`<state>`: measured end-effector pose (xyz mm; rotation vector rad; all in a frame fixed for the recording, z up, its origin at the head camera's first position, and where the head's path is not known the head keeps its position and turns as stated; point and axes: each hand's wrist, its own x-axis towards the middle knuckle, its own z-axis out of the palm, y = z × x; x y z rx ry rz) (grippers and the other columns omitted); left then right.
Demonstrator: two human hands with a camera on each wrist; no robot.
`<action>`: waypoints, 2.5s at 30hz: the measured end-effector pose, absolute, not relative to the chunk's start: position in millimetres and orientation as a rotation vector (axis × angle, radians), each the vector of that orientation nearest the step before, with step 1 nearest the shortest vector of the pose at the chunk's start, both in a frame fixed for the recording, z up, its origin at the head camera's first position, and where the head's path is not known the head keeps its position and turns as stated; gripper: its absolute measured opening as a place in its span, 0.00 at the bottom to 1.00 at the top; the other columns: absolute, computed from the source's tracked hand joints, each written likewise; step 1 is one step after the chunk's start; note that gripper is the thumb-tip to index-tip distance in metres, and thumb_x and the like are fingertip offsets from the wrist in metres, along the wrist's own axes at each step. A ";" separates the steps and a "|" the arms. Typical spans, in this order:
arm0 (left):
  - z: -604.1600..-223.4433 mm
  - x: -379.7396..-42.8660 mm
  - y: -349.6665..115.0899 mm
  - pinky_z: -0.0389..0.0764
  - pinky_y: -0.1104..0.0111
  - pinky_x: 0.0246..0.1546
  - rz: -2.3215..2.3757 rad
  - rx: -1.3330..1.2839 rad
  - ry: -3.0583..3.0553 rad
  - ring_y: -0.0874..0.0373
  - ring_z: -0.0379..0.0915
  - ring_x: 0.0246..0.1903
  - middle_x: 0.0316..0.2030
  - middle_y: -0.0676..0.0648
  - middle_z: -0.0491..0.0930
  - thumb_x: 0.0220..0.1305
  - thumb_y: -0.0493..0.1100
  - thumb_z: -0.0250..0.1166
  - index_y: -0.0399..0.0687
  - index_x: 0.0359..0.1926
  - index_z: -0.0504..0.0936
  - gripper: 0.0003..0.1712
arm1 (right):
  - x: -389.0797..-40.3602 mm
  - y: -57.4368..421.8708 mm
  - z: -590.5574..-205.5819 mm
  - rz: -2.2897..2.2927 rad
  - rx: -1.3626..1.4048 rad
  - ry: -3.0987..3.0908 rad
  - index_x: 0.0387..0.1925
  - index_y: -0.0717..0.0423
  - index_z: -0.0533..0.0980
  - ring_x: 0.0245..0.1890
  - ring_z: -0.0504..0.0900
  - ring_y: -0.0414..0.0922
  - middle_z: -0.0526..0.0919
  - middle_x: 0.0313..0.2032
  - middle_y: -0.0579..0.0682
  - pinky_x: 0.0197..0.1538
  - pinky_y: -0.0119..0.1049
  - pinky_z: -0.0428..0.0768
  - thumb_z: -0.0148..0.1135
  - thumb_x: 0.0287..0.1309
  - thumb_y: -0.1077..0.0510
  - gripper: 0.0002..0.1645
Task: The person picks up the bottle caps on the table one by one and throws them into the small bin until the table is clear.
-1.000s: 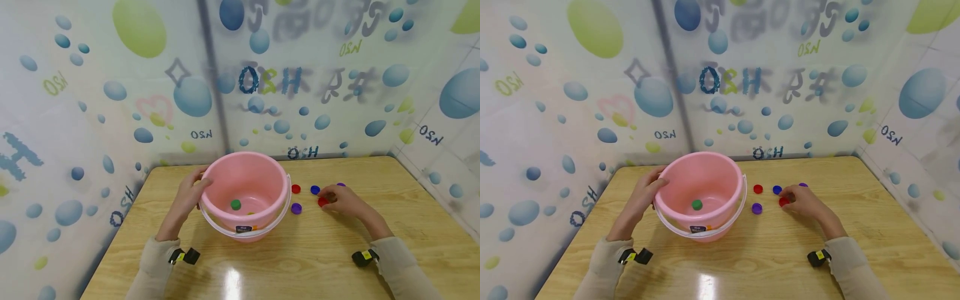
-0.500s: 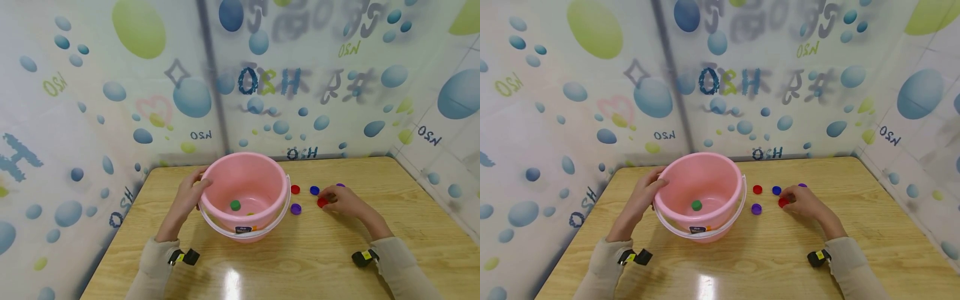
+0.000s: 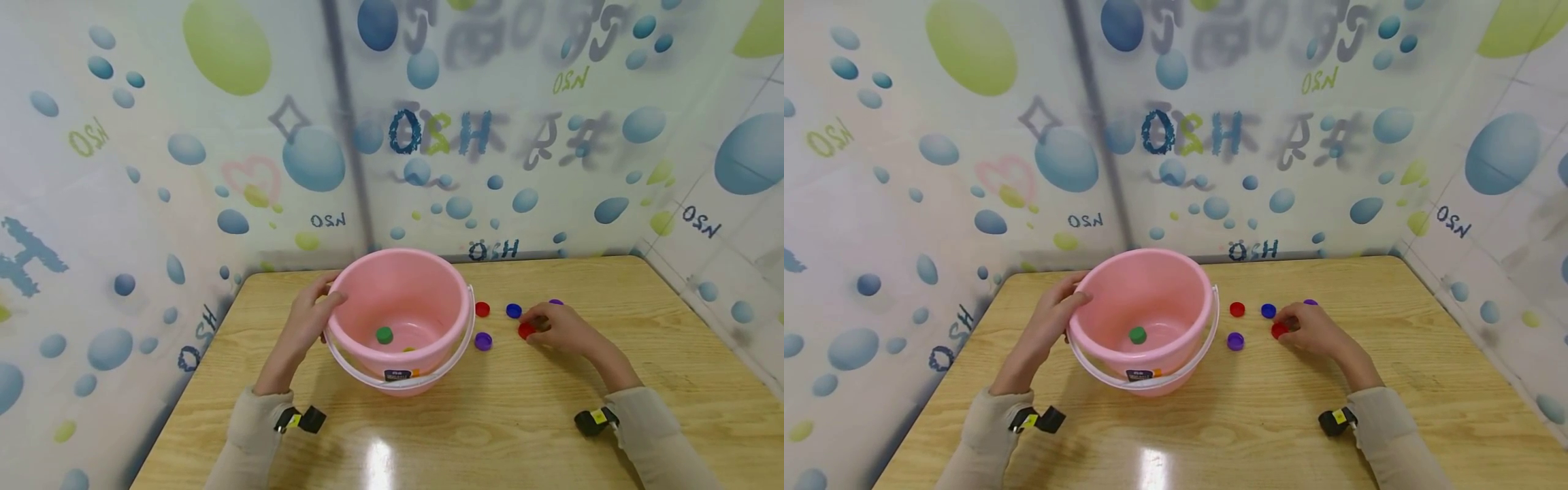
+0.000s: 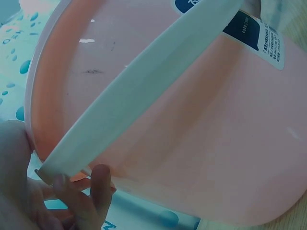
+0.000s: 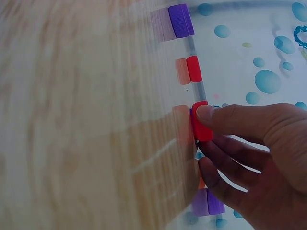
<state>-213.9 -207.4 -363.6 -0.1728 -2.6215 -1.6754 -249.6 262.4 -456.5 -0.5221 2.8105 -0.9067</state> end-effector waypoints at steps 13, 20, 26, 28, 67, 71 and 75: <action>-364.1 -213.4 -207.1 0.73 0.68 0.12 -1.679 -0.164 -2.611 0.59 0.70 0.14 0.51 0.38 0.76 0.72 0.50 0.59 0.57 0.70 0.74 0.27 | -247.4 264.4 -452.1 -0.877 -0.491 2.801 0.53 0.62 0.82 0.47 0.84 0.53 0.85 0.48 0.58 0.53 0.51 0.86 0.73 0.59 0.57 0.22; -363.5 -213.4 -206.5 0.73 0.68 0.12 -1.677 -0.162 -2.614 0.59 0.70 0.14 0.51 0.38 0.75 0.72 0.50 0.58 0.57 0.70 0.74 0.27 | -247.3 265.3 -449.9 -0.897 -0.507 2.797 0.52 0.62 0.83 0.46 0.84 0.50 0.86 0.47 0.56 0.52 0.48 0.86 0.74 0.59 0.57 0.21; -363.3 -213.3 -206.4 0.73 0.68 0.12 -1.666 -0.157 -2.614 0.59 0.70 0.14 0.52 0.38 0.75 0.72 0.49 0.58 0.56 0.71 0.74 0.27 | -246.8 264.4 -445.1 -0.892 -0.547 2.816 0.52 0.63 0.83 0.44 0.84 0.48 0.87 0.44 0.55 0.49 0.45 0.87 0.74 0.59 0.57 0.21; -363.2 -213.4 -206.7 0.73 0.69 0.12 -1.669 -0.158 -2.615 0.59 0.69 0.14 0.52 0.38 0.75 0.72 0.49 0.58 0.56 0.70 0.74 0.27 | -246.4 264.2 -443.7 -0.891 -0.547 2.818 0.52 0.63 0.82 0.44 0.84 0.48 0.86 0.44 0.55 0.49 0.45 0.87 0.74 0.59 0.57 0.21; -361.6 -212.6 -205.9 0.73 0.67 0.13 -1.678 -0.150 -2.625 0.59 0.71 0.15 0.55 0.36 0.75 0.72 0.49 0.59 0.55 0.71 0.74 0.28 | -245.3 266.1 -432.6 -0.930 -0.569 2.847 0.52 0.63 0.82 0.43 0.86 0.48 0.88 0.45 0.57 0.46 0.43 0.87 0.71 0.61 0.59 0.19; -360.7 -212.4 -206.1 0.75 0.65 0.13 -1.672 -0.149 -2.628 0.59 0.71 0.15 0.55 0.36 0.75 0.71 0.49 0.59 0.55 0.71 0.74 0.28 | -245.5 265.7 -430.9 -0.928 -0.579 2.855 0.52 0.63 0.82 0.42 0.86 0.48 0.88 0.45 0.57 0.46 0.42 0.87 0.71 0.61 0.59 0.18; -360.6 -212.6 -206.3 0.75 0.63 0.13 -1.670 -0.150 -2.624 0.60 0.71 0.15 0.55 0.35 0.75 0.71 0.49 0.59 0.55 0.71 0.74 0.28 | -245.2 265.7 -429.9 -0.923 -0.589 2.863 0.52 0.63 0.83 0.42 0.86 0.47 0.88 0.45 0.57 0.45 0.39 0.86 0.72 0.61 0.59 0.18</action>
